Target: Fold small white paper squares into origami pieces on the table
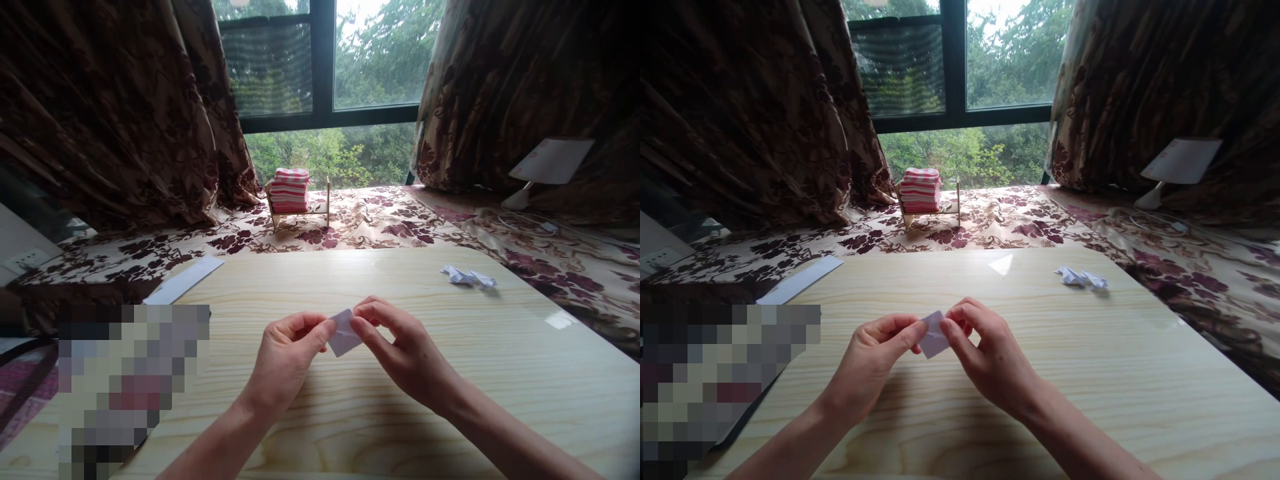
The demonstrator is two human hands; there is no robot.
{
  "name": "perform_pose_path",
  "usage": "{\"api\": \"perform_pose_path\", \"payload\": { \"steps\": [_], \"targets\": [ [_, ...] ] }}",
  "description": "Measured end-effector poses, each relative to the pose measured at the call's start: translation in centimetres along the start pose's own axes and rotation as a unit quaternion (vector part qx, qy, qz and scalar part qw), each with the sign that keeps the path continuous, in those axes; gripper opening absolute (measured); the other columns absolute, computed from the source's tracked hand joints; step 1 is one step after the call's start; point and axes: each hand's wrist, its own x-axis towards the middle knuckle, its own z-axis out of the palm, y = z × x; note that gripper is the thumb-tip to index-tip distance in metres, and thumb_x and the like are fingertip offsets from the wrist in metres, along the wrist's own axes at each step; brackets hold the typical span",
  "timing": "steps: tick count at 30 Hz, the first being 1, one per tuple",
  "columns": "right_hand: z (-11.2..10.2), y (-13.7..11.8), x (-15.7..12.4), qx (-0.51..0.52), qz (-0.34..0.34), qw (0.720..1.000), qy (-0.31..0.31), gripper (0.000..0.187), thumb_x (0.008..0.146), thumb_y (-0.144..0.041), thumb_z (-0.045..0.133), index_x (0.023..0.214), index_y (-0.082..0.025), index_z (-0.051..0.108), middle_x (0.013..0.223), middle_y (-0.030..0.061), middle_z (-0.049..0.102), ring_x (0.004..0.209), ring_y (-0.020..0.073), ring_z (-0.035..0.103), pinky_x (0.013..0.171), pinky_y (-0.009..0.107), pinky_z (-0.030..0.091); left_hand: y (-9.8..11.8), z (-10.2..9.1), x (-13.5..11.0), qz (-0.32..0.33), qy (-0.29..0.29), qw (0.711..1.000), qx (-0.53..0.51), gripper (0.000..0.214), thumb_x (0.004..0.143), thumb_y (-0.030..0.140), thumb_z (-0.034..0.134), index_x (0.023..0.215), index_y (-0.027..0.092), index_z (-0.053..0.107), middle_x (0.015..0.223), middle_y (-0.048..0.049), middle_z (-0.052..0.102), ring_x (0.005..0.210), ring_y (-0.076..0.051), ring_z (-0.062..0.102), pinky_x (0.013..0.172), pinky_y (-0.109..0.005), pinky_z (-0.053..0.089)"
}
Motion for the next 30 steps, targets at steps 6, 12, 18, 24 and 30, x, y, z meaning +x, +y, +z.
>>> {"api": "perform_pose_path", "payload": {
  "steps": [6,12,18,24,30],
  "targets": [
    [0.1,0.3,-0.2,-0.002,-0.007,0.999,-0.032,0.018,0.091,-0.020,0.047,0.076,-0.018,0.056,0.071,0.0012,0.054,0.065,0.0130,0.052,0.061,0.026,0.042,-0.2,0.2,-0.1,0.008,-0.019,1.000,0.004,0.017,0.071,0.030,0.071,0.071,0.014,0.070,0.066,-0.0011,0.065,0.065,-0.013,0.056,0.062,-0.022,0.044],
    [0.1,0.2,-0.3,-0.004,-0.015,0.999,-0.044,0.016,0.091,-0.020,0.048,0.076,-0.018,0.055,0.071,0.0007,0.054,0.064,0.0129,0.051,0.060,0.026,0.042,-0.3,0.2,-0.2,0.050,-0.037,0.997,0.044,0.016,0.077,0.029,0.067,0.079,0.014,0.073,0.070,-0.0020,0.067,0.070,-0.014,0.057,0.064,-0.022,0.045],
    [0.1,0.2,-0.3,-0.008,-0.041,0.997,-0.059,0.017,0.091,-0.018,0.047,0.075,-0.018,0.055,0.071,0.0015,0.053,0.064,0.0127,0.051,0.058,0.025,0.041,-0.7,0.0,-0.3,0.068,-0.044,0.994,0.071,0.017,0.080,0.028,0.064,0.087,0.016,0.073,0.077,-0.0031,0.069,0.074,-0.016,0.060,0.068,-0.023,0.047],
    [0.1,0.1,-0.3,-0.010,-0.057,0.996,-0.069,0.019,0.092,-0.017,0.045,0.073,-0.018,0.051,0.069,0.0014,0.052,0.063,0.0124,0.048,0.058,0.025,0.039,-0.6,0.0,-0.4,0.120,-0.049,0.986,0.109,0.016,0.082,0.028,0.061,0.083,0.017,0.073,0.074,-0.0023,0.069,0.071,-0.014,0.060,0.067,-0.022,0.047],
    [0.0,-0.1,-0.4,-0.014,-0.064,0.995,-0.072,0.022,0.092,-0.017,0.043,0.071,-0.018,0.049,0.069,0.0019,0.052,0.065,0.0130,0.047,0.060,0.026,0.038,-1.1,0.0,-0.3,0.088,-0.051,0.992,0.081,0.016,0.081,0.030,0.063,0.079,0.016,0.072,0.075,-0.0032,0.070,0.071,-0.015,0.061,0.066,-0.022,0.047]
  ]
}}
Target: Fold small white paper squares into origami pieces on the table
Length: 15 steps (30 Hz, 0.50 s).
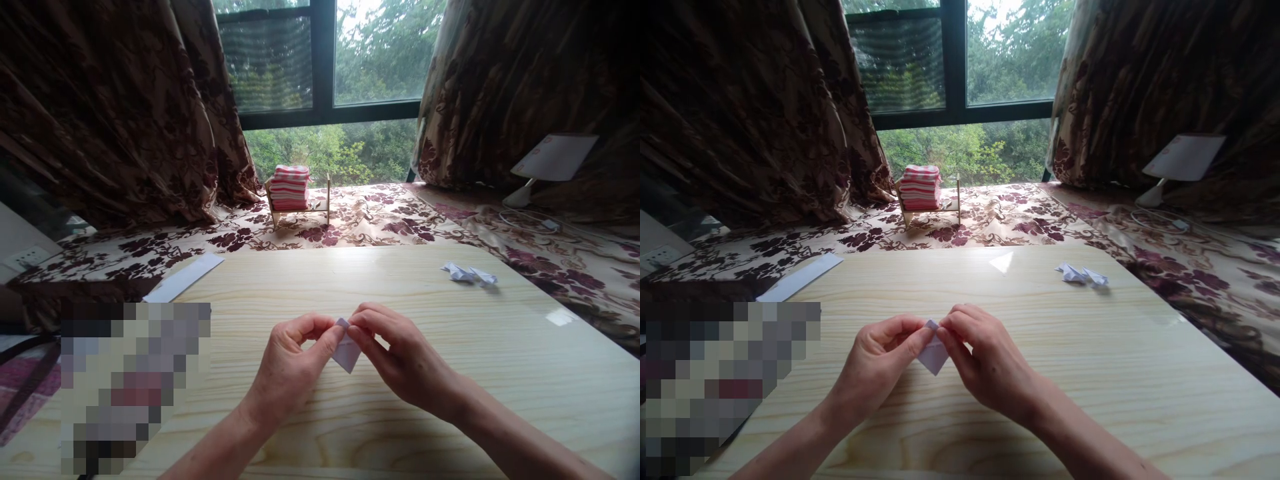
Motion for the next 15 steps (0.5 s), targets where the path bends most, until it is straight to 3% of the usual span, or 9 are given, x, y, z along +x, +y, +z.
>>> {"api": "perform_pose_path", "payload": {
  "steps": [4,9,15],
  "targets": [
    [0.18,0.05,-0.08,0.013,-0.001,1.000,-0.006,0.025,0.093,-0.018,0.042,0.069,-0.018,0.048,0.068,0.0016,0.051,0.064,0.0127,0.046,0.059,0.025,0.038,-0.20,-0.03,-0.01,-0.003,0.016,1.000,-0.012,0.014,0.079,0.029,0.065,0.078,0.017,0.071,0.075,-0.0024,0.070,0.071,-0.014,0.061,0.064,-0.020,0.047],
    [-0.08,-0.15,0.03,0.064,0.077,0.995,-0.012,0.033,0.097,-0.027,0.035,0.070,-0.018,0.051,0.071,0.0012,0.051,0.064,0.0117,0.049,0.060,0.025,0.039,0.26,-0.07,0.01,-0.008,0.042,0.998,-0.047,0.012,0.078,0.026,0.065,0.074,0.015,0.068,0.068,-0.0002,0.066,0.064,-0.011,0.056,0.058,-0.018,0.044],
    [0.14,-0.30,0.02,0.015,0.061,0.998,-0.001,0.020,0.089,-0.025,0.049,0.071,-0.018,0.050,0.066,-0.0003,0.050,0.061,0.0121,0.046,0.058,0.026,0.037,0.65,0.24,0.00,-0.030,0.054,0.987,-0.145,0.010,0.076,0.024,0.067,0.074,0.015,0.064,0.065,0.0025,0.063,0.061,-0.009,0.056,0.058,-0.017,0.045]
  ]
}}
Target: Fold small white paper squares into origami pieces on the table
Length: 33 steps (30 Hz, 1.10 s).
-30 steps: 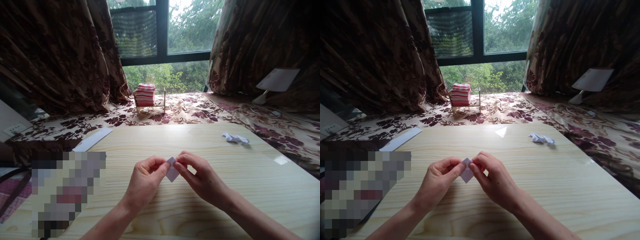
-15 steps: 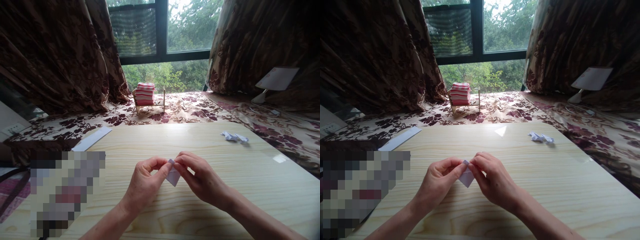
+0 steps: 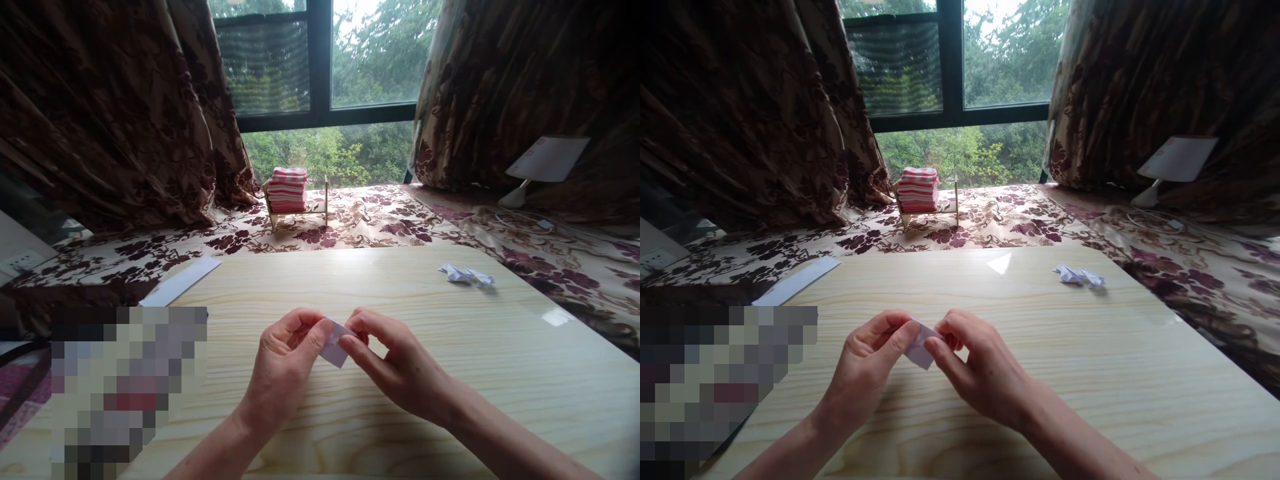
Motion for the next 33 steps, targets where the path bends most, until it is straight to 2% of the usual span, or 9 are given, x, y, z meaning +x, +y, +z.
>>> {"api": "perform_pose_path", "payload": {
  "steps": [4,9,17,24,29,33],
  "targets": [
    [0.02,0.12,-0.04,-0.004,-0.031,0.999,0.026,0.015,0.088,-0.019,0.049,0.073,-0.017,0.051,0.066,-0.0001,0.051,0.060,0.0116,0.046,0.058,0.025,0.038,0.20,-0.12,-0.01,-0.002,-0.034,0.999,-0.007,0.011,0.075,0.023,0.069,0.073,0.014,0.063,0.069,0.0019,0.061,0.068,-0.010,0.057,0.065,-0.019,0.047],
    [0.05,0.05,-0.18,-0.011,-0.068,0.997,0.028,0.016,0.089,-0.017,0.049,0.073,-0.017,0.052,0.064,0.0000,0.051,0.059,0.0110,0.046,0.056,0.024,0.037,0.19,-0.30,-0.28,0.002,-0.089,0.996,0.024,0.014,0.082,0.027,0.062,0.077,0.016,0.059,0.073,0.0007,0.058,0.073,-0.013,0.056,0.067,-0.024,0.046],
    [0.37,-0.28,-0.21,-0.014,-0.083,0.996,0.004,0.020,0.089,-0.014,0.047,0.069,-0.018,0.048,0.061,-0.0004,0.050,0.056,0.0104,0.043,0.053,0.024,0.035,-0.13,-0.23,-0.73,0.079,-0.086,0.982,0.148,0.018,0.090,0.029,0.050,0.075,0.018,0.051,0.070,0.0021,0.046,0.067,-0.011,0.047,0.064,-0.025,0.040],
    [0.45,-0.52,-0.37,-0.009,-0.094,0.995,-0.005,0.021,0.088,-0.014,0.047,0.068,-0.019,0.043,0.061,-0.0018,0.046,0.056,0.0106,0.041,0.053,0.024,0.034,0.38,-0.28,-0.93,0.110,-0.088,0.968,0.206,0.023,0.090,0.025,0.045,0.070,0.017,0.051,0.067,0.0016,0.046,0.065,-0.011,0.045,0.062,-0.024,0.039],
    [0.46,-0.40,-0.48,-0.004,-0.090,0.996,-0.010,0.019,0.087,-0.013,0.047,0.070,-0.020,0.044,0.061,-0.0022,0.046,0.056,0.0106,0.042,0.053,0.024,0.035,0.39,-0.53,-0.51,0.116,-0.084,0.968,0.206,0.016,0.085,0.016,0.051,0.070,0.017,0.055,0.067,0.0015,0.053,0.065,-0.011,0.049,0.062,-0.023,0.040],
    [0.48,-0.34,-0.40,-0.005,-0.081,0.997,-0.010,0.019,0.088,-0.014,0.047,0.069,-0.019,0.046,0.061,-0.0018,0.047,0.056,0.0107,0.042,0.053,0.024,0.035,0.59,-0.50,-0.47,0.103,-0.082,0.974,0.182,0.015,0.084,0.020,0.055,0.071,0.016,0.061,0.069,0.0001,0.057,0.067,-0.012,0.052,0.064,-0.023,0.042]
  ]
}}
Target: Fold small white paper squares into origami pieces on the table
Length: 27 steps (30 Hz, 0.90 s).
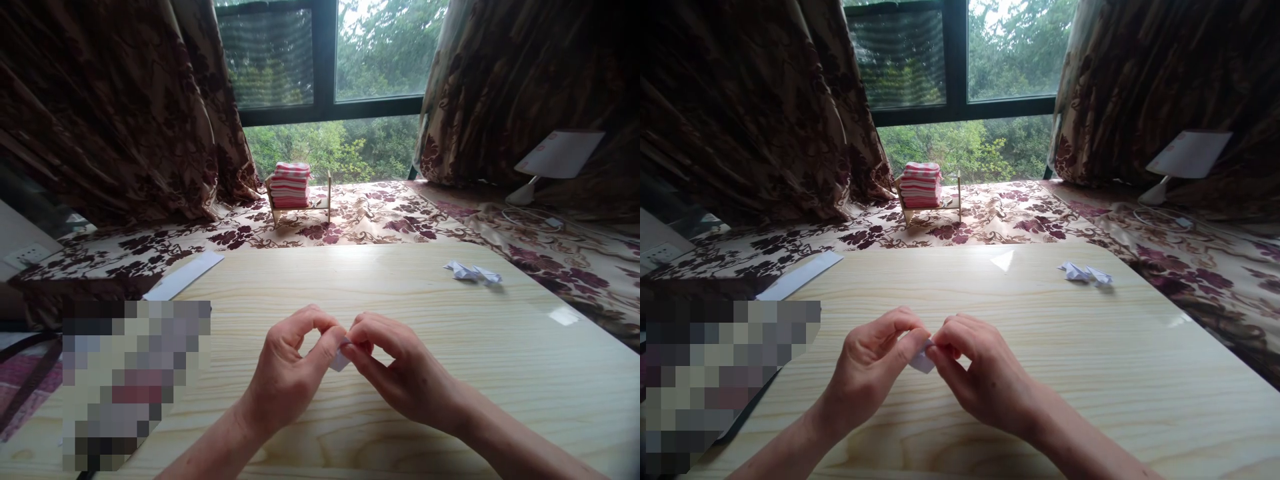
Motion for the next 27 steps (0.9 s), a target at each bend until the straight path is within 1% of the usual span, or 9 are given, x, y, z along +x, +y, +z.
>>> {"api": "perform_pose_path", "payload": {
  "steps": [4,6,9,11,14,16,19,23,27],
  "targets": [
    [0.0,-0.1,0.0,-0.001,0.008,1.000,-0.004,0.020,0.087,-0.015,0.047,0.068,-0.019,0.046,0.061,-0.0015,0.047,0.056,0.0107,0.042,0.053,0.024,0.035,0.3,0.0,0.1,-0.047,0.010,0.998,-0.037,0.024,0.085,0.028,0.056,0.067,0.014,0.062,0.064,0.0000,0.055,0.063,-0.012,0.050,0.059,-0.022,0.040],
    [0.0,-0.1,0.0,0.001,0.017,1.000,0.002,0.020,0.087,-0.016,0.048,0.068,-0.019,0.047,0.061,-0.0015,0.048,0.056,0.0107,0.042,0.052,0.024,0.035,0.1,-0.2,0.3,-0.070,0.013,0.995,-0.064,0.032,0.088,0.034,0.052,0.067,0.014,0.063,0.062,-0.0004,0.055,0.060,-0.012,0.049,0.058,-0.023,0.040],
    [-0.3,0.0,0.1,0.018,0.061,0.997,0.034,0.020,0.089,-0.019,0.049,0.068,-0.018,0.050,0.061,-0.0012,0.050,0.056,0.0109,0.045,0.053,0.024,0.036,-0.4,-0.7,0.5,-0.069,0.017,0.993,-0.096,0.042,0.092,0.040,0.042,0.075,0.012,0.068,0.068,-0.0036,0.062,0.069,-0.015,0.054,0.070,-0.026,0.043],
    [-0.5,0.2,0.2,0.040,0.100,0.992,0.066,0.021,0.090,-0.023,0.050,0.070,-0.018,0.054,0.063,-0.0001,0.053,0.059,0.0119,0.048,0.055,0.025,0.038,-0.6,-0.9,0.5,-0.062,0.011,0.994,-0.085,0.034,0.089,0.039,0.049,0.084,0.013,0.070,0.077,-0.0051,0.065,0.078,-0.017,0.057,0.078,-0.028,0.043],
    [-0.7,0.4,0.3,0.073,0.129,0.986,0.082,0.021,0.090,-0.027,0.051,0.072,-0.017,0.058,0.067,0.0020,0.058,0.063,0.0139,0.053,0.058,0.026,0.040,-0.6,-0.8,0.5,-0.064,-0.005,0.996,-0.056,0.024,0.083,0.035,0.060,0.091,0.015,0.071,0.083,-0.0053,0.068,0.081,-0.019,0.059,0.077,-0.028,0.044],
    [-0.7,0.5,0.3,0.083,0.133,0.985,0.068,0.022,0.089,-0.028,0.052,0.072,-0.017,0.059,0.067,0.0023,0.060,0.064,0.0145,0.054,0.058,0.026,0.041,-0.4,-0.6,0.4,-0.055,0.002,0.998,-0.043,0.022,0.084,0.032,0.058,0.089,0.016,0.073,0.083,-0.0054,0.068,0.080,-0.019,0.059,0.075,-0.027,0.045],
    [-0.9,0.5,0.5,0.093,0.135,0.985,0.046,0.018,0.089,-0.028,0.053,0.077,-0.017,0.062,0.072,0.0027,0.062,0.068,0.0149,0.055,0.062,0.027,0.044,-0.2,-0.3,0.3,-0.013,0.023,1.000,0.006,0.018,0.085,0.025,0.057,0.085,0.018,0.074,0.076,-0.0034,0.066,0.074,-0.016,0.059,0.070,-0.024,0.044],
    [-1.1,0.5,0.5,0.124,0.128,0.982,0.058,0.013,0.088,-0.027,0.055,0.081,-0.018,0.062,0.077,0.0031,0.061,0.071,0.0148,0.055,0.064,0.027,0.045,-0.1,-0.1,0.2,0.053,0.016,0.996,0.073,0.017,0.083,0.018,0.058,0.084,0.019,0.074,0.072,-0.0027,0.064,0.071,-0.015,0.058,0.068,-0.024,0.044],
    [-1.2,0.7,0.3,0.129,0.118,0.983,0.057,0.015,0.087,-0.025,0.055,0.077,-0.017,0.061,0.072,0.0022,0.058,0.068,0.0139,0.053,0.062,0.026,0.043,0.0,0.0,0.1,0.058,0.002,0.995,0.077,0.017,0.083,0.017,0.057,0.084,0.019,0.075,0.074,-0.0034,0.064,0.071,-0.015,0.059,0.068,-0.024,0.045]
  ]
}}
